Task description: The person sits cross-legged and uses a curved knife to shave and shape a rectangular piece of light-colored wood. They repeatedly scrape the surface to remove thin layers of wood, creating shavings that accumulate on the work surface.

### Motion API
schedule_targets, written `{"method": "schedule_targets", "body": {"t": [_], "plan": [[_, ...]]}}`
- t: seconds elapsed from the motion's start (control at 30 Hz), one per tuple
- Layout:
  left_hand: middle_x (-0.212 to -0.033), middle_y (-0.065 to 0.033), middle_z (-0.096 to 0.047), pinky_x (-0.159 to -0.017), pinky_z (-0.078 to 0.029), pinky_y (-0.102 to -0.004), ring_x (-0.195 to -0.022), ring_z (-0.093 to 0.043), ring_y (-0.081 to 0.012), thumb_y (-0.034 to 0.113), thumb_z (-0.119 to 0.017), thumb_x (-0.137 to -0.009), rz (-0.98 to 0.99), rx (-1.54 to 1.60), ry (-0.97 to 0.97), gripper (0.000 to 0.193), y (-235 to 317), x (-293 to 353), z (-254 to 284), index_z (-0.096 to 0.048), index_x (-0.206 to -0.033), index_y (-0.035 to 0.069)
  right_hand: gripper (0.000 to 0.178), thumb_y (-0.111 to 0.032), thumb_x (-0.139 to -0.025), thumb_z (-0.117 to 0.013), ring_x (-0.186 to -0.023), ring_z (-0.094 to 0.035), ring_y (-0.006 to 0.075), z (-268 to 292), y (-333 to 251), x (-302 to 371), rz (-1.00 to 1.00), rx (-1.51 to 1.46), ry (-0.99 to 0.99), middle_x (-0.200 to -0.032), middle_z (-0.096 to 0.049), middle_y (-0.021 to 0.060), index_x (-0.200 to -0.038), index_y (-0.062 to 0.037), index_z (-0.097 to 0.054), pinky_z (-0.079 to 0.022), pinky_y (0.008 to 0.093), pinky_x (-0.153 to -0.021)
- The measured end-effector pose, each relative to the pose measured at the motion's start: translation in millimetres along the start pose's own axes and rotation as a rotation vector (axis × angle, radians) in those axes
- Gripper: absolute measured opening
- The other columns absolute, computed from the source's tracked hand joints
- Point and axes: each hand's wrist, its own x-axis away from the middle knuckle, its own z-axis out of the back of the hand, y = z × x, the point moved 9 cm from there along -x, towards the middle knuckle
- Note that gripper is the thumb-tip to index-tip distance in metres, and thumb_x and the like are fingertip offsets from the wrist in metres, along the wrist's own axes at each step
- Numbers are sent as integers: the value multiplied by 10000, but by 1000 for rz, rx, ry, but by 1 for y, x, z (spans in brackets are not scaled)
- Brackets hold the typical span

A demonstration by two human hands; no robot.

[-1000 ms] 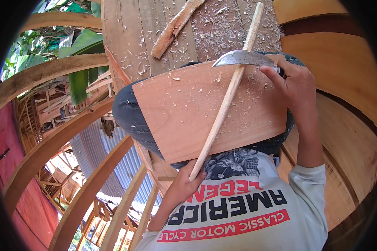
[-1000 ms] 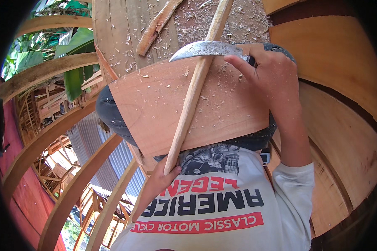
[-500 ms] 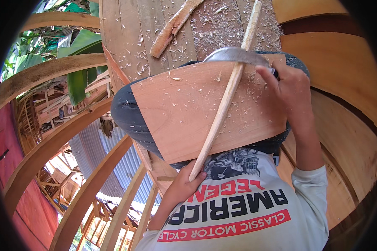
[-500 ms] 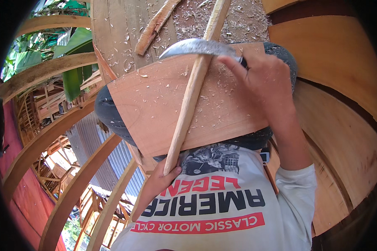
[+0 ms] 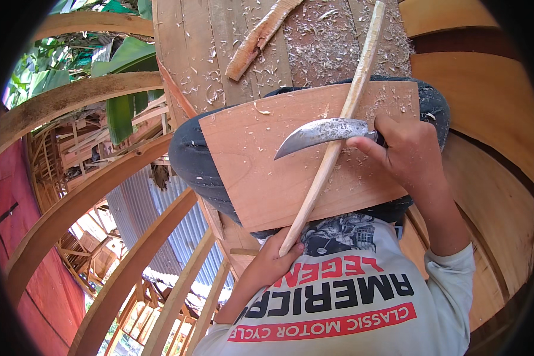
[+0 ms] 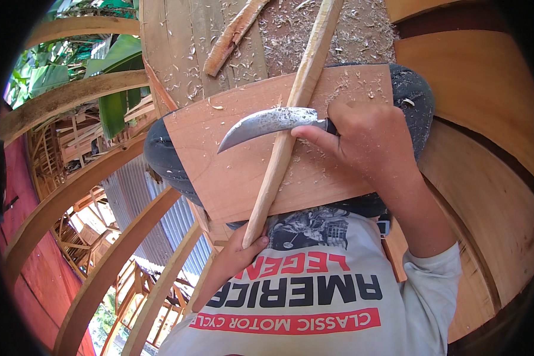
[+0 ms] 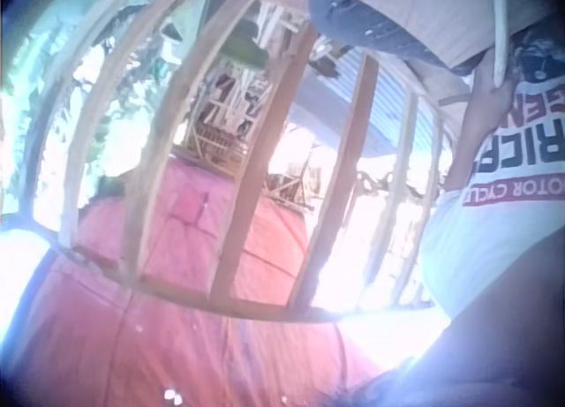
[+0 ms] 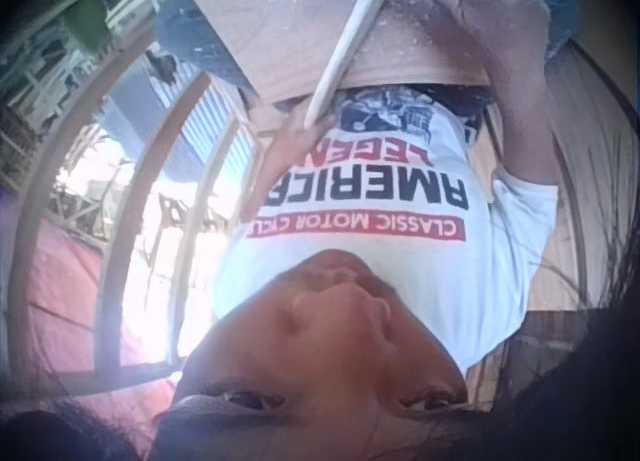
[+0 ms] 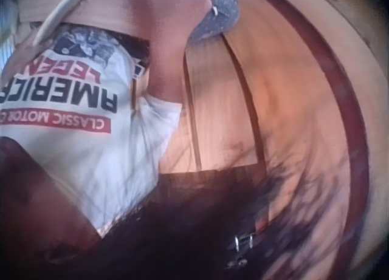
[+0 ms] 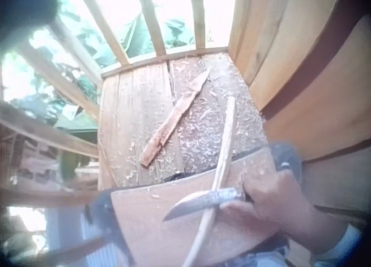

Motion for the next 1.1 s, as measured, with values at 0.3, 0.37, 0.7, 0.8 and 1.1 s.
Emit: {"method": "schedule_targets", "body": {"t": [0.3, 0.37, 0.7, 0.8, 1.1], "plan": [[-820, -37, -486, -756, -396, -283, -806, -454, -134, 163, -585, -903, -15, 18, -42, 190, 3, -3, -1, -489, -954, 7, 595, -577, -846, -584, -510, -584, 340, -4, -13, 7, 106, -37, 9, -543, -544, 179, -603, -35, -555, -451, 399, -489], [-825, -34, -482, -756, -394, -284, -808, -451, -133, 155, -580, -907, -35, 51, 4, 179, -4, 6, -4, -488, -955, 8, 587, -577, -844, -587, -511, -583, 342, 2, 50, -20, -173, -108, -8, -544, -545, 174, -607, -40, -559, -454, 406, -492], [-863, -103, -539, -767, -431, -308, -808, -504, -188, 131, -576, -906, 2, 30, 6, 277, -4, 10, -5, -498, -1115, -34, 582, -549, -874, -562, -519, -578, 353, 3, 40, -18, -134, -87, 53, -571, -561, 188, -633, -20, -593, -458, 407, -487], [-862, -102, -533, -772, -429, -312, -812, -500, -193, 133, -572, -904, -40, -13, 0, 259, -1, 2, -1, -495, -1086, -34, 582, -547, -871, -566, -569, -594, 355, 4, 36, -12, -145, -126, 44, -604, -576, 196, -651, -10, -609, -462, 412, -519], [-820, -85, -503, -732, -425, -306, -774, -477, -176, 137, -573, -907, -24, -28, 9, 186, -5, 3, -1, -493, -1000, -3, 574, -553, -871, -566, -552, -588, 365, -4, 42, -16, -142, -126, 68, -585, -573, 191, -675, -15, -617, -461, 423, -504]]}}
